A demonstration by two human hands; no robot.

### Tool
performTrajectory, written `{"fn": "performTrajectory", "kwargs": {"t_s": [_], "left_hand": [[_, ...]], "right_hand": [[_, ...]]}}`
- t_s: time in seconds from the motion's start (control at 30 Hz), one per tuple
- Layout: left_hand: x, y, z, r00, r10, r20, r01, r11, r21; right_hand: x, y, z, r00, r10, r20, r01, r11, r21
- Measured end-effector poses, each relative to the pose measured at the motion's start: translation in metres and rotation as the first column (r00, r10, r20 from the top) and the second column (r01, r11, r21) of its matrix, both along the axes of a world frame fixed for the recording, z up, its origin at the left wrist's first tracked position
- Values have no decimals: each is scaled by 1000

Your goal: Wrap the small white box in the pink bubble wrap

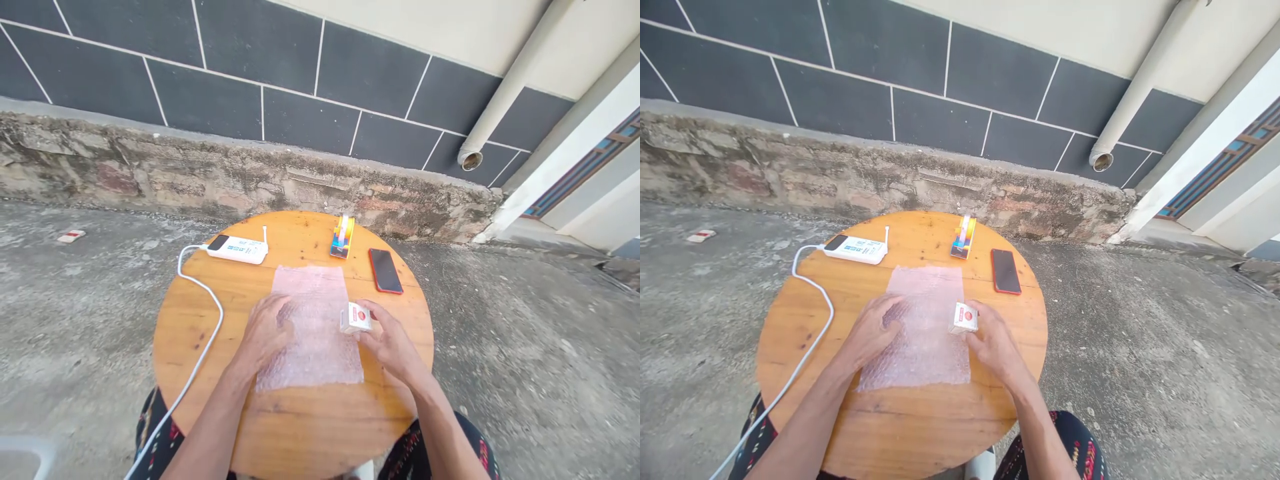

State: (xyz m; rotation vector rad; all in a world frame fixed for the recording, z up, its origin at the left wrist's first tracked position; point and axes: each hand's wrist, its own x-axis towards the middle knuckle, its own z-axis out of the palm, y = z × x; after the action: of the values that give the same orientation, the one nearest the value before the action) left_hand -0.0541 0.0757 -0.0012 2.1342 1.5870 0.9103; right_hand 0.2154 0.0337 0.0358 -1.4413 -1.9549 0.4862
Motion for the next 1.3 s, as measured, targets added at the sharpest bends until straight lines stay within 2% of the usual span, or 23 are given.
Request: {"fn": "performTrajectory", "kwargs": {"t_s": [0.07,0.17,0.3,0.47,0.7,0.93,1.3], "left_hand": [[1,0,0,1000,-1,-8,1,1000,5],[2,-1,-1,999,-16,-28,16,1000,13],[2,-1,-4,998,-25,-52,26,999,20],[2,-1,-7,998,-29,-63,31,999,29],[3,-3,-7,995,-22,-98,27,998,49],[3,-2,-11,992,-47,-118,54,997,61],[5,-4,-8,993,-40,-111,47,997,56]], "right_hand": [[-20,4,3,997,83,4,-83,996,16],[-46,13,-2,981,188,41,-190,981,43],[-63,23,-18,968,201,150,-210,976,49],[-59,20,-32,970,205,127,-212,976,41],[-60,16,-40,988,142,63,-148,984,97],[-64,19,-43,993,104,55,-111,986,128],[-65,17,-42,994,87,67,-94,990,107]]}}
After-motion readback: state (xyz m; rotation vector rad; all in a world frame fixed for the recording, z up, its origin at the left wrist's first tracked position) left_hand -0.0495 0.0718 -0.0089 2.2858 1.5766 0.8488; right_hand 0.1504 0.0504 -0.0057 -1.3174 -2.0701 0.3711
